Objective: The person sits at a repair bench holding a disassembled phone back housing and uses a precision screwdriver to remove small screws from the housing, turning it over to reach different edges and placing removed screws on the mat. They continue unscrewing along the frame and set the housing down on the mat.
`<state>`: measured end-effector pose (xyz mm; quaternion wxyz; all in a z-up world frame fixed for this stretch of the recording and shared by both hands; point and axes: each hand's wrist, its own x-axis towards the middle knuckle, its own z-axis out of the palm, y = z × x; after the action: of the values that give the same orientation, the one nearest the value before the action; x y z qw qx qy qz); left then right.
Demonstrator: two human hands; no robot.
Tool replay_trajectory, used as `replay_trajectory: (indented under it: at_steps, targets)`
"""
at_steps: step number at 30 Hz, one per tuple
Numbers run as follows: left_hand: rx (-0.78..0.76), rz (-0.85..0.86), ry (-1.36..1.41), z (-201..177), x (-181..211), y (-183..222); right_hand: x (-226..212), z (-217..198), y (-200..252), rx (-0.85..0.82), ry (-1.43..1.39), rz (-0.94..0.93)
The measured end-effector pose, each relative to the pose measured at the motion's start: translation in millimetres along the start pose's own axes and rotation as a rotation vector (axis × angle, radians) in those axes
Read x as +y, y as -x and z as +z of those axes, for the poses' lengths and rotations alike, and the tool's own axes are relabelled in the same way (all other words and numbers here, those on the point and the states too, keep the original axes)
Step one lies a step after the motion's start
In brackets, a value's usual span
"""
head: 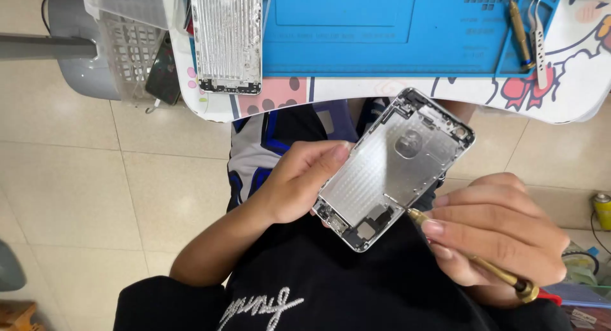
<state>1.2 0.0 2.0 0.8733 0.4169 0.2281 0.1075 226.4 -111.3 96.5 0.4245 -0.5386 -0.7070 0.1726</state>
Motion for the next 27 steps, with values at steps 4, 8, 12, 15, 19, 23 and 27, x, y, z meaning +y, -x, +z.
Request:
replay_trajectory:
  at_steps: [4,8,12,15,19,23,27]
  targets:
    - [-0.012,0.008,-0.053,-9,-20,-1,33,18,39,0.31,-0.093,-0.073]
    - [0.069,0.035,-0.01,-15,-20,-10,32,37,50,0.395,-0.039,0.263]
    - [0.141,0.035,-0.014,-16,-15,-18,34,61,66,0.392,-0.128,0.325]
    - [0.198,0.118,0.032,-17,-25,-25,38,75,68,0.441,-0.203,0.301]
    - [0.304,0.103,-0.051,-16,-25,-38,48,87,67,0.449,-0.262,0.354]
    - [0.359,0.129,-0.128,-19,-27,-48,57,97,53,0.435,0.065,0.257]
    - [0.412,0.135,-0.108,-20,-33,-52,65,107,46,0.426,0.226,0.172]
